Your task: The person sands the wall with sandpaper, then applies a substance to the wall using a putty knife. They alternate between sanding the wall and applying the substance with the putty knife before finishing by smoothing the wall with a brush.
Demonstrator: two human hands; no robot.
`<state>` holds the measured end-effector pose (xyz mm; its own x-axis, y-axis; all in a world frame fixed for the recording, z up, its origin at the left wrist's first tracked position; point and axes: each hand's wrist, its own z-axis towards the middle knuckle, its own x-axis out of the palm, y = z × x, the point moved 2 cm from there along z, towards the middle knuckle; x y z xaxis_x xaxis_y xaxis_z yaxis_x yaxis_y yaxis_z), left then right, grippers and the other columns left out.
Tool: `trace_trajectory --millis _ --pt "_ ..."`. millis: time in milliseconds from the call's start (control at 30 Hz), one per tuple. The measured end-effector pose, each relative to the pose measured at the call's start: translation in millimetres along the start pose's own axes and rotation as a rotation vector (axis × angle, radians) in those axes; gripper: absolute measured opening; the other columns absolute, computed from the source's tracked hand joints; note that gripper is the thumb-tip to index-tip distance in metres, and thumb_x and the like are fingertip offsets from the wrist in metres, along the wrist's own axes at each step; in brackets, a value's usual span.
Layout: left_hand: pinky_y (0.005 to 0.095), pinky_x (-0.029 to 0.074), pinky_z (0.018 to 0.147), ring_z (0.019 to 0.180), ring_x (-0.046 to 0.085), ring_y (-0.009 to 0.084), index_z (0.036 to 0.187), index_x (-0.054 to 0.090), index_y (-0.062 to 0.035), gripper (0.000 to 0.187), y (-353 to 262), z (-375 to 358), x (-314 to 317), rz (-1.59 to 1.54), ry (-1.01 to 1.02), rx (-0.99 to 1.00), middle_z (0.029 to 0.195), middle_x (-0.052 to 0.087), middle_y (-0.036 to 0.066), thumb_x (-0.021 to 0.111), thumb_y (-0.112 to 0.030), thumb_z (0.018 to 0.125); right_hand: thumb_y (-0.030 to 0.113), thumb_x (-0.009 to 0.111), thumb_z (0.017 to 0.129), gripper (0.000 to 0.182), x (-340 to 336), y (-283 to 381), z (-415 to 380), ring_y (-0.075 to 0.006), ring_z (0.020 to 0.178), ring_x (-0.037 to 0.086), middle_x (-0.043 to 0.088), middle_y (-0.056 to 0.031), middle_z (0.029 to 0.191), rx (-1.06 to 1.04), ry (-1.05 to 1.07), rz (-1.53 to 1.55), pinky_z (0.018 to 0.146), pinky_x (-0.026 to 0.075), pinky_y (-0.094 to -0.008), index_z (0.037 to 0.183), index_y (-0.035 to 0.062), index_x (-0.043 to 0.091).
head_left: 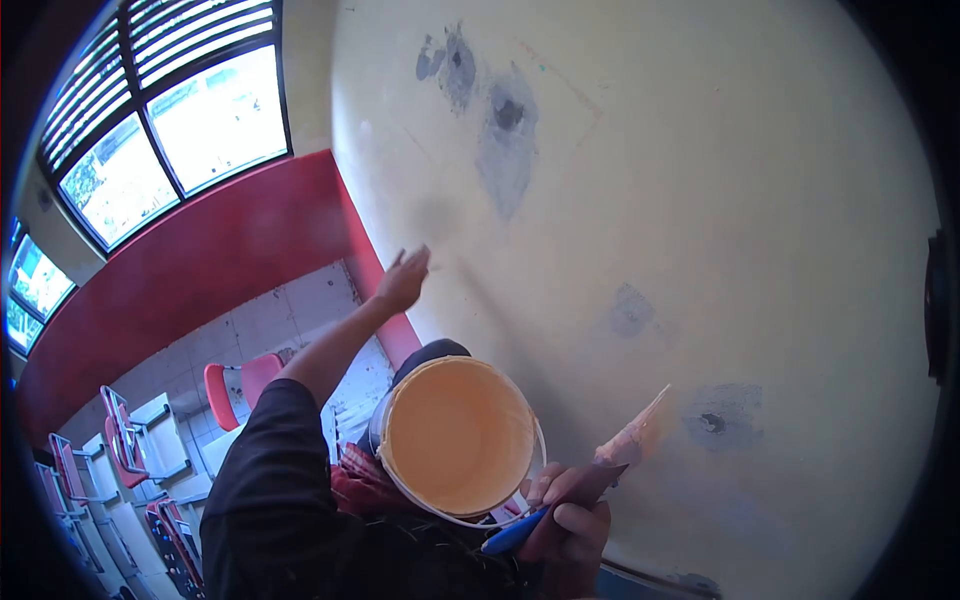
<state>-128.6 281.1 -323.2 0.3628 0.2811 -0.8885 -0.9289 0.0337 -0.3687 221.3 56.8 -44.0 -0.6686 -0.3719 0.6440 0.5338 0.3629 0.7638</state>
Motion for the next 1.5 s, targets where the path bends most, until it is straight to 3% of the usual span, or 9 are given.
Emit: trace_trajectory --millis 233,400,533,667,800,1000,1233,1400,1500 --pt "0.0476 0.023 0.108 0.130 0.032 0.0362 0.133 0.036 0.0004 0.043 -66 151 -209 -0.327 -0.959 0.106 0.138 0.036 0.023 0.041 -0.011 0.092 0.006 0.056 0.071 0.023 6 -2 -2 -0.0230 0.089 0.055 0.055 -0.0162 0.093 -0.054 0.009 -0.023 0.078 0.046 -0.0339 0.093 -0.0022 0.056" --pt "0.0474 0.023 0.108 0.131 0.031 0.0350 0.134 0.034 -0.0001 0.045 -99 210 -267 -0.301 -1.008 0.294 0.139 0.037 0.021 0.041 -0.013 0.092 0.006 0.056 0.072 0.022 9 -4 -1 -0.0230 0.089 0.055 0.055 -0.0161 0.093 -0.069 -0.007 -0.008 0.078 0.046 -0.0337 0.093 -0.0026 0.056" --pt "0.0488 0.018 0.110 0.132 0.031 0.0313 0.138 0.029 -0.0028 0.047 -38 164 -141 -0.123 -0.745 0.138 0.140 0.037 0.019 0.038 -0.016 0.093 0.006 0.056 0.073 0.022 6 -3 2 -0.0229 0.089 0.055 0.055 -0.0164 0.093 -0.082 0.000 0.012 0.077 0.047 -0.0331 0.093 -0.0023 0.056" --pt "0.0485 0.016 0.112 0.132 0.034 0.0202 0.126 0.048 -0.0071 0.036 6 11 -16 0.216 0.432 0.282 0.135 0.045 0.010 0.032 -0.021 0.097 0.006 0.056 0.072 0.022 1 -2 1 -0.0226 0.088 0.055 0.055 -0.0165 0.093 -0.028 -0.013 0.003 0.076 0.047 -0.0324 0.093 -0.0021 0.056" --pt "0.0484 0.018 0.110 0.133 0.031 0.0273 0.131 0.043 -0.0056 0.039 11 33 -26 -0.003 -0.113 0.114 0.139 0.039 0.015 0.034 -0.020 0.096 0.005 0.056 0.073 0.022 -5 -2 -2 -0.0225 0.089 0.055 0.055 -0.0164 0.093 0.001 0.008 0.000 0.077 0.047 -0.0330 0.094 -0.0019 0.057" --pt "0.0458 0.026 0.107 0.130 0.034 0.0347 0.135 0.035 -0.0016 0.045 -97 171 -267 -0.389 -1.076 0.256 0.138 0.038 0.020 0.043 -0.014 0.093 0.006 0.056 0.074 0.022 0 -2 -4 -0.0227 0.090 0.055 0.055 -0.0161 0.094 -0.065 0.028 -0.003 0.080 0.045 -0.0338 0.094 -0.0020 0.057" --pt "0.0467 0.024 0.108 0.131 0.031 0.0336 0.137 0.033 -0.0015 0.048 -77 162 -195 -0.160 -0.774 0.386 0.141 0.034 0.019 0.044 -0.013 0.091 0.005 0.057 0.073 0.023 -9 2 -11 -0.0228 0.089 0.055 0.055 -0.0162 0.095 -0.119 -0.014 0.037 0.079 0.046 -0.0338 0.095 -0.0022 0.057" --pt "0.0491 0.022 0.110 0.129 0.038 0.0296 0.135 0.038 -0.0035 0.047 36 9 0 0.381 0.732 0.096 0.137 0.043 0.015 0.036 -0.017 0.091 0.005 0.059 0.072 0.021 -5 3 -8 -0.0221 0.089 0.056 0.056 -0.0154 0.095 -0.009 0.025 0.063 0.078 0.046 -0.0331 0.092 -0.0011 0.058" --pt "0.0491 0.030 0.104 0.125 0.041 0.0326 0.132 0.038 -0.0013 0.042 53 38 12 0.327 0.159 0.023 0.137 0.039 0.021 0.030 -0.015 0.094 0.005 0.061 0.071 0.020 6 3 -7 -0.0213 0.089 0.056 0.056 -0.0141 0.095 0.071 0.058 -0.029 0.077 0.046 -0.0318 0.090 -0.0002 0.059"
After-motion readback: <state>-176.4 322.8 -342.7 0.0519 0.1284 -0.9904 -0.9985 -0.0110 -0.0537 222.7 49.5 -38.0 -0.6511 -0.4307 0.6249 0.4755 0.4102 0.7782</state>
